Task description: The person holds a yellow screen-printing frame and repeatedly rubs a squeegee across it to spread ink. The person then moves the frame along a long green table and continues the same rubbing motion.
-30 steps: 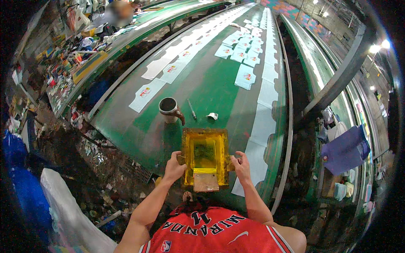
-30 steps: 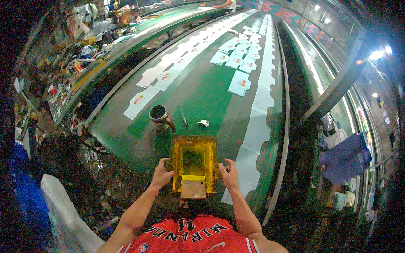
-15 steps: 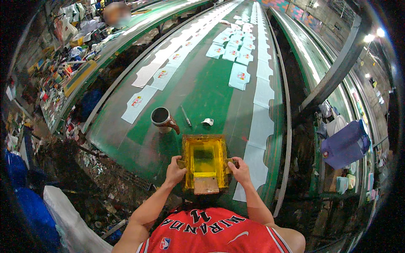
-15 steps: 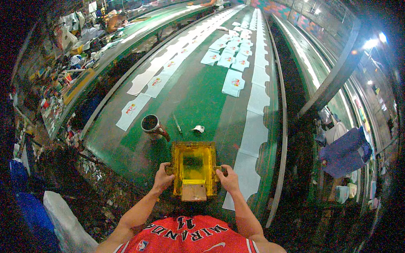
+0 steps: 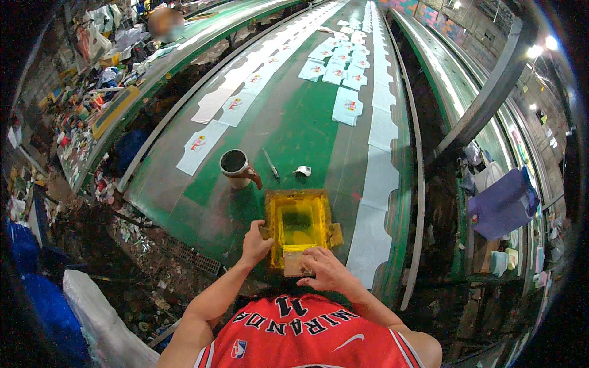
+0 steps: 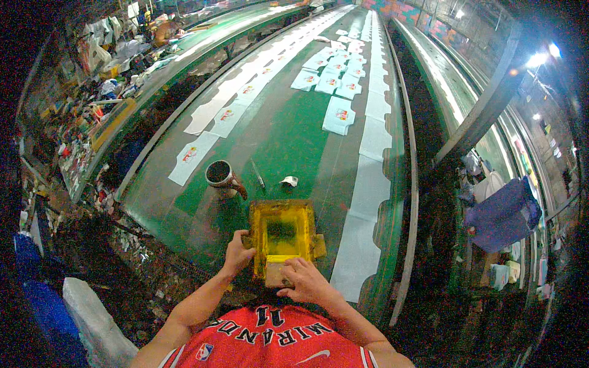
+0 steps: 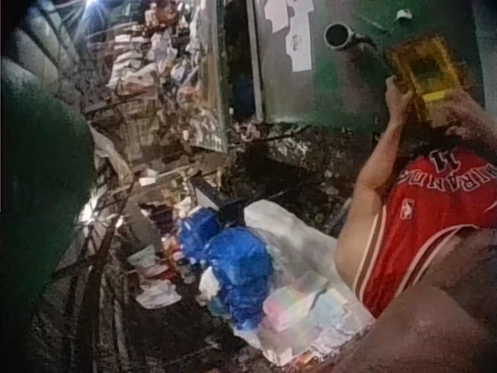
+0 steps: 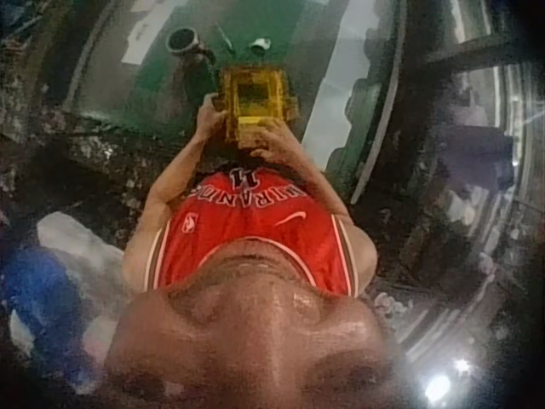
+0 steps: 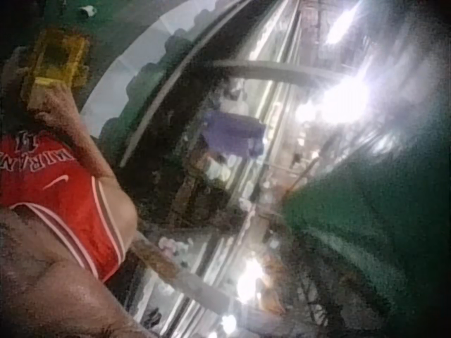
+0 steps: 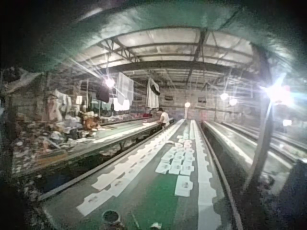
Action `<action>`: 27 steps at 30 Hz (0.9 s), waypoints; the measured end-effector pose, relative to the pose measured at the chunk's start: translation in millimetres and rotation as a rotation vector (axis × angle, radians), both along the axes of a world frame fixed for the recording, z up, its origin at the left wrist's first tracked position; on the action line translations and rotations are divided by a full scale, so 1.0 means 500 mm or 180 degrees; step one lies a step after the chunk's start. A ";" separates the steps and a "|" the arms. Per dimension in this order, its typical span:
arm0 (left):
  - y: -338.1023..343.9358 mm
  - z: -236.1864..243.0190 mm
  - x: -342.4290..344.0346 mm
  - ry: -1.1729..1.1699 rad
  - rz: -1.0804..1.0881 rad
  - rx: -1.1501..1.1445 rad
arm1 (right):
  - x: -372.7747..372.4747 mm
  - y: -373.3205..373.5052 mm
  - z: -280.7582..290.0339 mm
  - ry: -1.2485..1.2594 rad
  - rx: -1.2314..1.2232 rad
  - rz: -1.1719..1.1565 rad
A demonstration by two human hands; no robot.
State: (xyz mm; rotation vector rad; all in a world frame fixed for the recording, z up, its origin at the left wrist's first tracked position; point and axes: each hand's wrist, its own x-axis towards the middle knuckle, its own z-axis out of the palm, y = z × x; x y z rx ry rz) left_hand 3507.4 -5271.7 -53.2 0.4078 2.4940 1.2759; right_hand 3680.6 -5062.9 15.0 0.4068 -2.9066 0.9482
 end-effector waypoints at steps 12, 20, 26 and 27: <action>0.004 0.004 0.002 0.0090 0.0035 -0.0195 | 0.004 -0.005 -0.041 0.0059 0.0425 0.0133; -0.002 -0.017 -0.003 -0.0008 0.0097 0.0098 | -0.019 -0.009 -0.040 0.0382 0.0239 -0.0177; -0.006 -0.018 -0.002 -0.0222 0.0429 0.0562 | -0.047 -0.013 -0.025 0.0248 0.0472 -0.0453; -0.006 -0.022 -0.004 -0.0422 0.0507 0.0655 | -0.048 -0.014 -0.031 0.0215 0.0419 -0.0472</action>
